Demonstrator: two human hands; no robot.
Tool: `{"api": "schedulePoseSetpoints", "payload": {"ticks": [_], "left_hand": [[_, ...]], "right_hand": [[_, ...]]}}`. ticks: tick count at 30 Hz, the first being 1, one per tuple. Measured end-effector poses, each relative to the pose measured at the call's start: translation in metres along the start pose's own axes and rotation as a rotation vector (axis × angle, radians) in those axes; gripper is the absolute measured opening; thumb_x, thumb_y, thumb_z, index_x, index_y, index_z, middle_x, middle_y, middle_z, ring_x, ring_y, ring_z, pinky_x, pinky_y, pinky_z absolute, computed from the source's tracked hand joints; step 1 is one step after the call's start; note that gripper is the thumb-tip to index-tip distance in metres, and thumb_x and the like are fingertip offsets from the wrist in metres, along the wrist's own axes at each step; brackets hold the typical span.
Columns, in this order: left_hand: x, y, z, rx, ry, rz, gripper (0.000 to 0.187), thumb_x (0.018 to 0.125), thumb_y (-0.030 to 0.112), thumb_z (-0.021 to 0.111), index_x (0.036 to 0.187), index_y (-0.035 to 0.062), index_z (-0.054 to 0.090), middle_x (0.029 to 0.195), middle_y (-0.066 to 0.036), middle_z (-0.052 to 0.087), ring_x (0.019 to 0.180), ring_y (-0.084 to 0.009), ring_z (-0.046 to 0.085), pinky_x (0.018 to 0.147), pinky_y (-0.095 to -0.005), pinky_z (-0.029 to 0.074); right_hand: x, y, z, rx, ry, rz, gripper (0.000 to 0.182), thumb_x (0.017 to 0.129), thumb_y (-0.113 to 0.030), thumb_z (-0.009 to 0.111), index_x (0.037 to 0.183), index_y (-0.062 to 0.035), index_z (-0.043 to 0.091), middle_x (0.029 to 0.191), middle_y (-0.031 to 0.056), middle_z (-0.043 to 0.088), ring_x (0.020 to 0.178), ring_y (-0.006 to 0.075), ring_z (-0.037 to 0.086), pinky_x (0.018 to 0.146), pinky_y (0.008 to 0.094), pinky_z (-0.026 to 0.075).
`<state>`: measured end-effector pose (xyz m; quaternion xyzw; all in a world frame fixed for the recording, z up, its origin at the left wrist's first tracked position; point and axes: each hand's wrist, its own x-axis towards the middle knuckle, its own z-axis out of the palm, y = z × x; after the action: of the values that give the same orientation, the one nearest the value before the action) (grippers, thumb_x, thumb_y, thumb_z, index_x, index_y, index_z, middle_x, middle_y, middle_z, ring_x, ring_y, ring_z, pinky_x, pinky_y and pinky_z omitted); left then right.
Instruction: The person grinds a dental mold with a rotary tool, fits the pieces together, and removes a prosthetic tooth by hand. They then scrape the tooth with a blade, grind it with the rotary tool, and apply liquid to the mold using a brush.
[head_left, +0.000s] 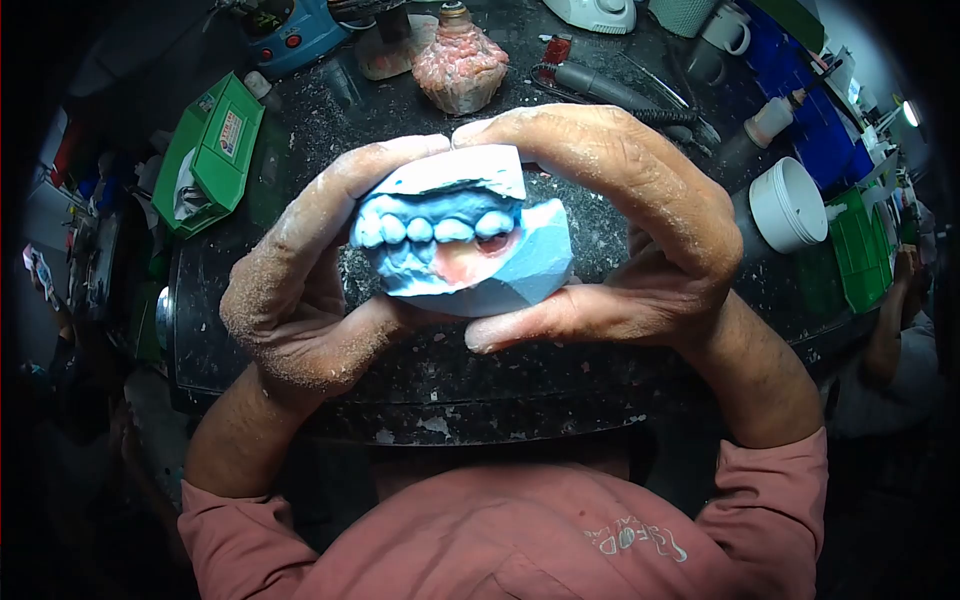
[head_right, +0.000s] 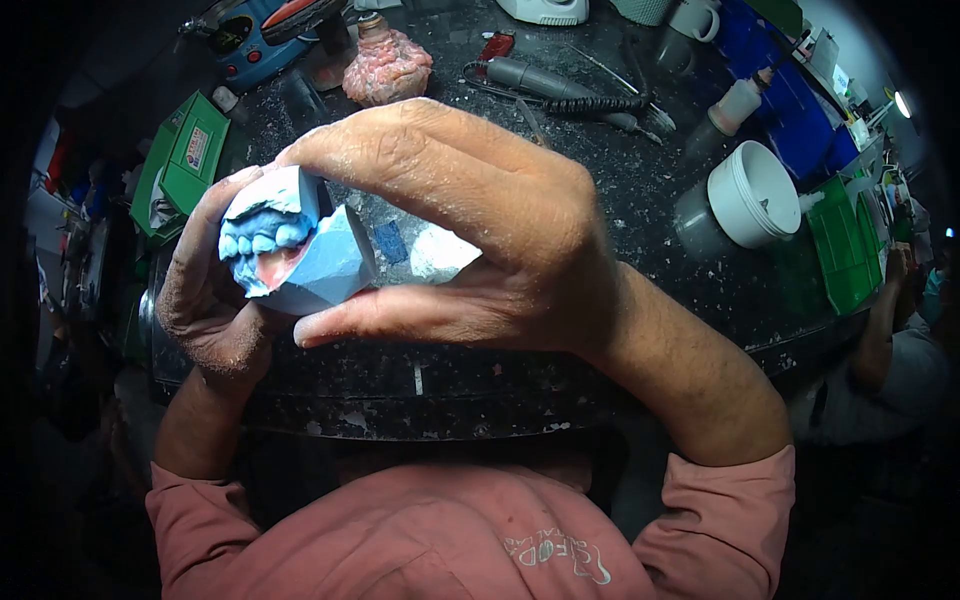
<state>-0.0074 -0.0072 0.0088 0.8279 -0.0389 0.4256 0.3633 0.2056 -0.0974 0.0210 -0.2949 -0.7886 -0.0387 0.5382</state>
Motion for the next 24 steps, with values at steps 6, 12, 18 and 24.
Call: {"api": "schedulePoseSetpoints", "payload": {"ticks": [6,12,18,24], "left_hand": [[-0.001,-0.0035,-0.0024,-0.017,-0.003,0.071,0.065,0.08,0.013,0.077,0.134,-0.0056,0.047,0.129,-0.022,0.055,0.121,-0.0277,0.054,0.104,-0.0403,0.042],[0.0,0.0023,-0.0009,0.064,0.006,0.044,0.061,0.082,0.016,0.075,0.133,-0.0053,0.048,0.126,-0.021,0.057,0.118,-0.0274,0.055,0.102,-0.0394,0.042],[0.0031,-0.0041,-0.0035,0.09,-0.033,0.128,0.062,0.083,0.019,0.075,0.133,-0.0051,0.048,0.126,-0.02,0.057,0.118,-0.0268,0.055,0.101,-0.0388,0.042],[-0.0024,-0.001,0.0017,0.09,0.009,0.038,0.066,0.081,0.016,0.077,0.135,-0.0061,0.045,0.13,-0.022,0.054,0.12,-0.0283,0.055,0.103,-0.0407,0.043]], "right_hand": [[0.001,-0.0027,0.0002,-0.111,0.017,-0.067,0.078,0.057,-0.036,0.091,0.114,0.008,0.06,0.101,0.0184,0.068,0.097,0.0297,0.067,0.084,0.0385,0.053],[0.0013,-0.0047,0.0024,-0.11,0.061,-0.066,0.077,0.056,-0.037,0.091,0.111,0.0077,0.061,0.097,0.0173,0.069,0.093,0.0288,0.068,0.08,0.0369,0.055],[0.0015,-0.0055,0.0007,-0.146,0.038,-0.093,0.078,0.055,-0.038,0.09,0.111,0.0074,0.061,0.098,0.0169,0.069,0.094,0.029,0.067,0.08,0.0369,0.055],[0.001,0.0022,0.0003,-0.092,0.022,-0.08,0.079,0.055,-0.036,0.091,0.113,0.0075,0.06,0.102,0.0176,0.068,0.096,0.0297,0.067,0.084,0.038,0.054]]}}
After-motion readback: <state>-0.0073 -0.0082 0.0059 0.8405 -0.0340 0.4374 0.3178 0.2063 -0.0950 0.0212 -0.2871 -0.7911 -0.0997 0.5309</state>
